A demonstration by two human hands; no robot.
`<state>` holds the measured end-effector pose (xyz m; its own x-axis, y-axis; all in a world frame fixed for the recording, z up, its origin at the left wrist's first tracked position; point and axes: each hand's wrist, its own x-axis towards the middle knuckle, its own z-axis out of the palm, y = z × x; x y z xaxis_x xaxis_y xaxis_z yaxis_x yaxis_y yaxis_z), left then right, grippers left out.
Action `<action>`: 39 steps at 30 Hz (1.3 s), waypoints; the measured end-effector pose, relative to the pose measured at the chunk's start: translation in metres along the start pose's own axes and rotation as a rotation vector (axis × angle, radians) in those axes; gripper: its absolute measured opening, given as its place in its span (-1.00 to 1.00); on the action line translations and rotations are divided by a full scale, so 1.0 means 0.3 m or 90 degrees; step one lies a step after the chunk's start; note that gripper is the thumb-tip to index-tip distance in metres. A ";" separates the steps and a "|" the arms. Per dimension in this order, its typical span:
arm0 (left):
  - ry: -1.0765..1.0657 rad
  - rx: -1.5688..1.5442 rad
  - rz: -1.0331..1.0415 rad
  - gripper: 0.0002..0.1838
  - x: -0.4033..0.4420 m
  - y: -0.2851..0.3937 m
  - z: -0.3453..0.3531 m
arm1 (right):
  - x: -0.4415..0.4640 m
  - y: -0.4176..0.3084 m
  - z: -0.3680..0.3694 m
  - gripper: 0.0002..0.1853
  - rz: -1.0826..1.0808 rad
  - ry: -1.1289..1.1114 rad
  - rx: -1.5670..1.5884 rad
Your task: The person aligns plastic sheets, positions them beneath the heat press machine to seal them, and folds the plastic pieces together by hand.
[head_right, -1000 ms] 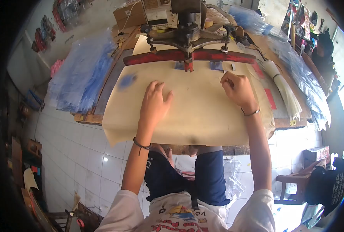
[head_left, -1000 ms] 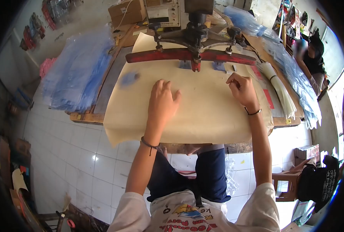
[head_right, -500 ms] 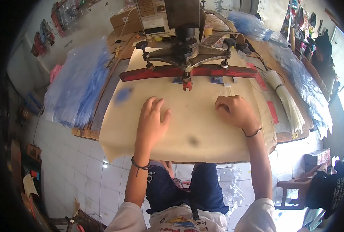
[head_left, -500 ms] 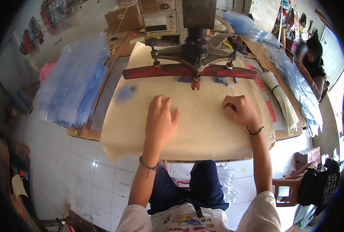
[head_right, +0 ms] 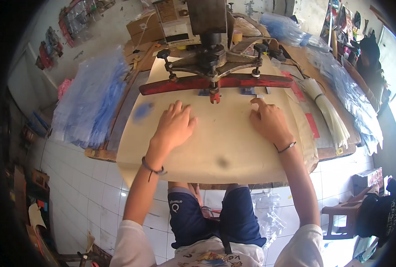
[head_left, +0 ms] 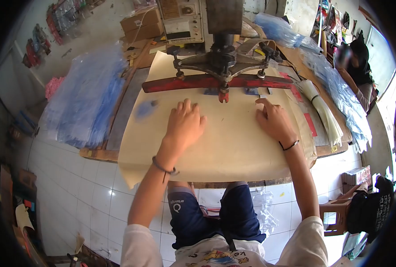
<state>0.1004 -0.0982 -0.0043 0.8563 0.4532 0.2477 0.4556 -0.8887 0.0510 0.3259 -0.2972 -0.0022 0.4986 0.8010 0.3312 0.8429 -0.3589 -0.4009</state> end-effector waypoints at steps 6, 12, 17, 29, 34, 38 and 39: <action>0.034 -0.034 -0.015 -0.34 0.125 -0.035 0.075 | 0.060 0.004 0.035 -0.43 0.039 0.012 -0.125; 0.030 -0.015 0.015 -0.32 0.142 -0.057 0.090 | 0.081 0.002 0.044 -0.38 0.057 0.000 -0.147; 0.071 -0.025 0.016 -0.36 0.136 -0.055 0.101 | 0.074 -0.015 0.031 -0.40 0.052 -0.005 -0.148; 0.010 -0.043 0.003 -0.35 0.146 -0.052 0.086 | 0.068 -0.022 0.035 -0.41 0.080 -0.009 -0.143; 0.047 -0.049 0.009 -0.34 0.149 -0.056 0.110 | 0.066 -0.031 0.039 -0.43 0.079 0.012 -0.139; 0.044 -0.036 -0.006 -0.34 0.115 -0.048 0.154 | 0.027 0.002 0.056 -0.51 0.025 0.048 -0.110; 0.049 -0.016 -0.008 -0.34 0.102 -0.053 0.170 | -0.021 -0.029 0.053 -0.54 0.023 0.071 -0.129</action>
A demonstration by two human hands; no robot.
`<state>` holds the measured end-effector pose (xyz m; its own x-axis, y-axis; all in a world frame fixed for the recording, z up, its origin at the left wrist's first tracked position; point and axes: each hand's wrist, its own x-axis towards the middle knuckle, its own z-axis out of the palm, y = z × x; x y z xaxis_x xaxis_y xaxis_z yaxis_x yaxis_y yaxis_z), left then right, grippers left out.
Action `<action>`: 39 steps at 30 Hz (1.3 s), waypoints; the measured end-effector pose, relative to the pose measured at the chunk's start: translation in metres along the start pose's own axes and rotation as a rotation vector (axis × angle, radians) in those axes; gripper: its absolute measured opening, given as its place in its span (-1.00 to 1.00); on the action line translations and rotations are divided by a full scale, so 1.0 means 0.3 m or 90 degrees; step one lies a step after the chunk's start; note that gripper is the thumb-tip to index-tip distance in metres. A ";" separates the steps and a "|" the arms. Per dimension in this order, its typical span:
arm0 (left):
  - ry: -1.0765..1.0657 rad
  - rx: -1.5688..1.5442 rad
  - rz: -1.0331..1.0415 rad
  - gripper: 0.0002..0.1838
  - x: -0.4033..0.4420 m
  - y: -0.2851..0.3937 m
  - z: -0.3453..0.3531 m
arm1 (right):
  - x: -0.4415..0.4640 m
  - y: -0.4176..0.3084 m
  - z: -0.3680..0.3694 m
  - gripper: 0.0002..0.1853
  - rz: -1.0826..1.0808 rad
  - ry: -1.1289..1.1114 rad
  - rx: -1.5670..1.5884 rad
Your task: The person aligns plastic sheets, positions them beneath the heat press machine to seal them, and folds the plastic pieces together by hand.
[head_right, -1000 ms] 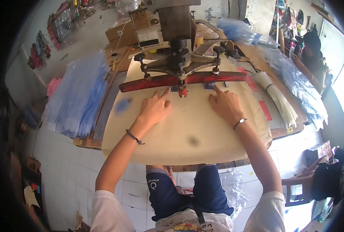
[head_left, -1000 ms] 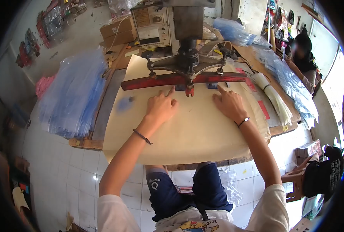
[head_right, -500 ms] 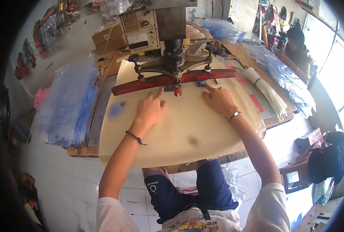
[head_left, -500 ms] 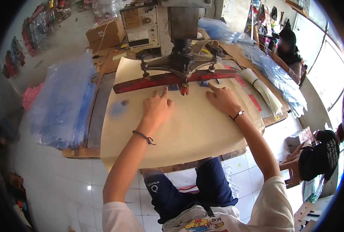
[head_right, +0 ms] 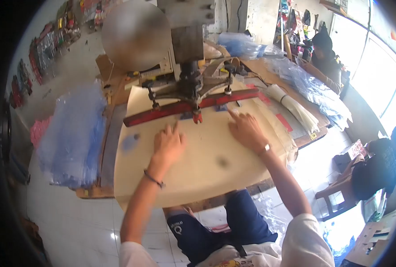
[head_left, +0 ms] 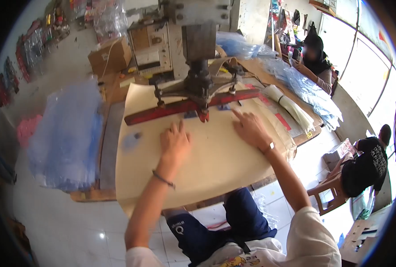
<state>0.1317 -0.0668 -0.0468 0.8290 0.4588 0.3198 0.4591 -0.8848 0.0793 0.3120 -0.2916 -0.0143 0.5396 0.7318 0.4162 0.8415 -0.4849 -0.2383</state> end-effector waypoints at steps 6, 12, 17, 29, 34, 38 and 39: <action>0.093 -0.057 0.092 -0.20 -0.321 0.036 -0.102 | -0.299 -0.088 -0.095 -0.62 -0.046 0.061 0.040; 0.000 -0.157 0.078 0.11 -0.372 0.044 -0.202 | -0.324 -0.119 -0.096 -0.64 -0.006 0.076 0.019; -0.055 -0.184 0.198 0.18 -0.373 0.000 -0.229 | -0.322 -0.130 -0.105 -0.64 0.000 0.080 0.027; -0.091 -0.130 0.209 0.21 -0.380 0.002 -0.216 | -0.363 -0.117 -0.059 -0.65 0.024 0.130 0.028; -0.064 -0.066 0.202 0.17 -0.408 0.021 -0.223 | -0.433 -0.161 -0.064 -0.46 -0.050 0.128 -0.031; -0.039 -0.049 0.197 0.13 -0.441 0.028 -0.219 | -0.467 -0.166 -0.047 -0.31 -0.084 0.144 -0.051; -0.018 -0.037 0.202 0.12 -0.446 0.027 -0.200 | -0.462 -0.137 0.001 -0.32 -0.082 0.172 -0.075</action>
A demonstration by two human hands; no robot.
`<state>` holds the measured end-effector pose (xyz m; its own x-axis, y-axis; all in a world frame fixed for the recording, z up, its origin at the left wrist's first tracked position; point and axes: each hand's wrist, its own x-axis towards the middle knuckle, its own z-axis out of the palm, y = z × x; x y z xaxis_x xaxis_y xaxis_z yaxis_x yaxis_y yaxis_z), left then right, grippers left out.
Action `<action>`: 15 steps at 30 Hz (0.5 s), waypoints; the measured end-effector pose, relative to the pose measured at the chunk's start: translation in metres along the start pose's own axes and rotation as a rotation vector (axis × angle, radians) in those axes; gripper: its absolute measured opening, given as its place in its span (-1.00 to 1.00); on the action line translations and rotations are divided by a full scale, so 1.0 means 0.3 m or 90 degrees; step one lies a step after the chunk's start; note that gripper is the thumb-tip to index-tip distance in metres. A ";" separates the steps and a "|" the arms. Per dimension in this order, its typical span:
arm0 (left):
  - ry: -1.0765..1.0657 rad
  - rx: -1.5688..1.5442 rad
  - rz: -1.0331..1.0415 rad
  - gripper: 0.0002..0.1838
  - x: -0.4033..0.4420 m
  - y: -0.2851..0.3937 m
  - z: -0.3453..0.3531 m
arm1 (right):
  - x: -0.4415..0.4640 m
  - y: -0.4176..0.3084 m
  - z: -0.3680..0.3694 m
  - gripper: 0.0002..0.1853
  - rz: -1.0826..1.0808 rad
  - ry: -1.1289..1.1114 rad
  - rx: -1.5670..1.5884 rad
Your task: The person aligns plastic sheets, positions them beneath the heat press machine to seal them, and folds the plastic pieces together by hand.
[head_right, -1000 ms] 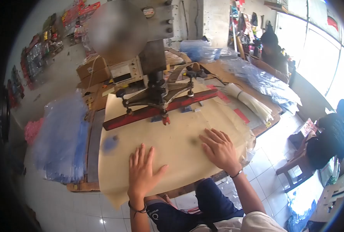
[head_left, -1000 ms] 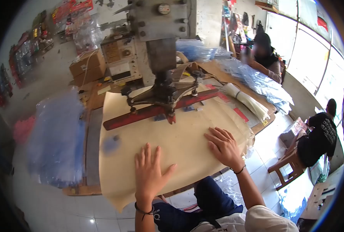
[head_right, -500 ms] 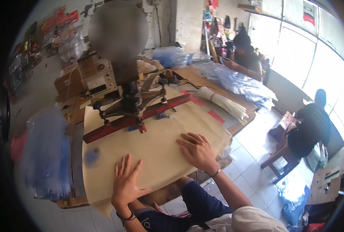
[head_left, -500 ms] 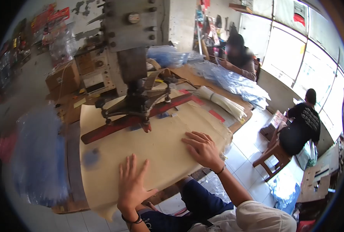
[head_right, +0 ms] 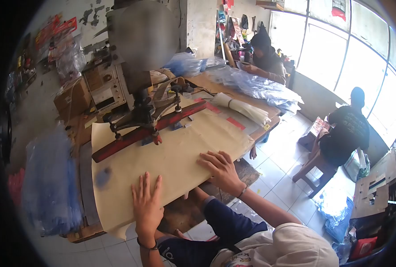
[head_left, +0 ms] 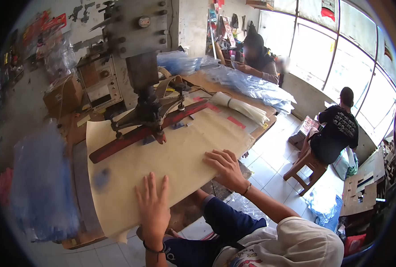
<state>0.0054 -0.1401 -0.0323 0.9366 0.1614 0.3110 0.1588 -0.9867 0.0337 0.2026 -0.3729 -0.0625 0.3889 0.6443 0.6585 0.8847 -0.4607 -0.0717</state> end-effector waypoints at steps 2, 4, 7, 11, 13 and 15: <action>0.017 0.014 0.006 0.10 -0.010 -0.001 0.019 | -0.010 0.005 0.043 -0.32 0.004 0.041 -0.028; 0.019 0.009 0.007 0.07 -0.010 -0.003 0.019 | -0.007 0.001 0.049 -0.33 0.007 0.074 -0.034; 0.043 0.013 0.015 0.03 -0.011 -0.006 0.031 | -0.014 -0.006 0.057 -0.35 0.026 0.080 -0.038; 0.032 0.015 0.010 0.00 -0.009 -0.004 0.021 | -0.010 -0.019 0.050 -0.34 0.038 0.090 -0.009; 0.033 0.008 0.007 0.01 -0.009 -0.005 0.021 | -0.010 -0.027 0.048 -0.34 0.049 0.090 0.004; 0.030 -0.002 0.016 -0.08 -0.009 -0.006 0.009 | -0.015 -0.044 0.055 -0.33 0.076 0.090 0.005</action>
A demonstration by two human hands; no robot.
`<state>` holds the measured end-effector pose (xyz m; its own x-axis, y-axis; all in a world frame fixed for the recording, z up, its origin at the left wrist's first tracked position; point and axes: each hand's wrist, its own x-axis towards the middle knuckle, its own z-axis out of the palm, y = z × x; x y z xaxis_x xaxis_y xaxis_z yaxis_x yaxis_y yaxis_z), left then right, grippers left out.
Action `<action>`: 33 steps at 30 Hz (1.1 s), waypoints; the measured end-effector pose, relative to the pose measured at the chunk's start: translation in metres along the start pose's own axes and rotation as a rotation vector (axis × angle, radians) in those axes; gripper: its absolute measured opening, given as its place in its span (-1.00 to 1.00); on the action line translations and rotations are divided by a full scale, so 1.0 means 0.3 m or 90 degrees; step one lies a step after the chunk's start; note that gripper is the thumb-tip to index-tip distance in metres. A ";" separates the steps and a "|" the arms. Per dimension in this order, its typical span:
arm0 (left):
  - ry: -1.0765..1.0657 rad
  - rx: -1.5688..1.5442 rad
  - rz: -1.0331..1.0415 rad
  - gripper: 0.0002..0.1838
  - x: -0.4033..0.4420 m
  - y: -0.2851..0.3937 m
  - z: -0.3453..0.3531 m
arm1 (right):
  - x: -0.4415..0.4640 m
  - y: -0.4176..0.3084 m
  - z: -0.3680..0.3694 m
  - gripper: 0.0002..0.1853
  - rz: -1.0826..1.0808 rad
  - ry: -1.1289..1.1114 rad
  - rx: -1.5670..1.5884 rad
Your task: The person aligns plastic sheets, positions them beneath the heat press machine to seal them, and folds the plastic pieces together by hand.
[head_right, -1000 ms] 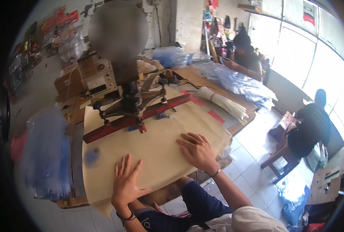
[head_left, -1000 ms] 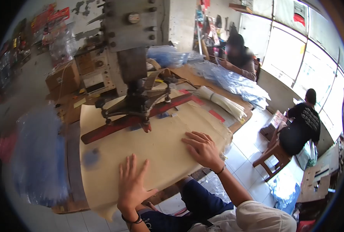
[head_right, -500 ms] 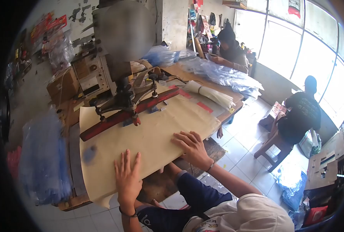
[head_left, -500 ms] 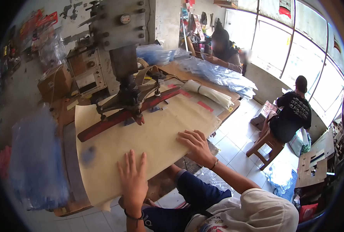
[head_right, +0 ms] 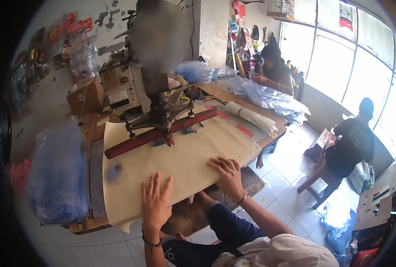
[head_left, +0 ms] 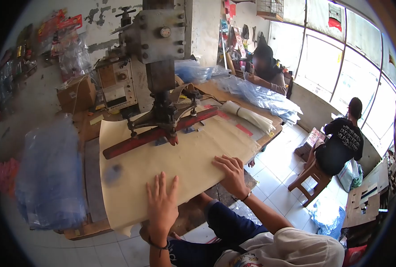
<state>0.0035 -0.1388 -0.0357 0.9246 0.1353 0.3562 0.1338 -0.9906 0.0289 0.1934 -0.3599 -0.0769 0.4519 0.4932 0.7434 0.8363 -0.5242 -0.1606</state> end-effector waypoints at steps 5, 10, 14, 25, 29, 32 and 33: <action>-0.020 -0.004 0.003 -0.02 -0.004 -0.001 -0.020 | -0.026 -0.047 -0.003 -0.30 0.044 0.004 0.005; -0.028 0.003 -0.004 0.08 -0.003 -0.002 -0.007 | -0.040 -0.057 0.016 -0.33 0.068 0.028 0.001; -0.020 -0.009 0.001 -0.01 0.000 0.003 -0.017 | -0.042 -0.063 0.024 -0.34 0.078 0.050 0.005; -0.004 -0.067 -0.015 0.13 -0.001 -0.003 -0.006 | -0.046 -0.045 0.042 -0.36 0.063 0.066 0.013; -0.034 -0.065 -0.028 0.14 0.002 0.010 -0.030 | -0.047 -0.045 0.031 -0.35 0.066 0.057 0.021; -0.036 -0.053 -0.025 0.16 0.005 0.010 -0.037 | -0.042 -0.056 0.035 -0.35 0.076 0.054 0.025; -0.025 -0.044 -0.022 0.16 0.004 0.008 -0.032 | -0.045 -0.057 0.036 -0.35 0.082 0.054 0.026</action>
<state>0.0015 -0.1411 -0.0261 0.9334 0.1688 0.3167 0.1423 -0.9842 0.1052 0.1766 -0.3501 -0.0912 0.5293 0.3631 0.7668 0.7862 -0.5496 -0.2825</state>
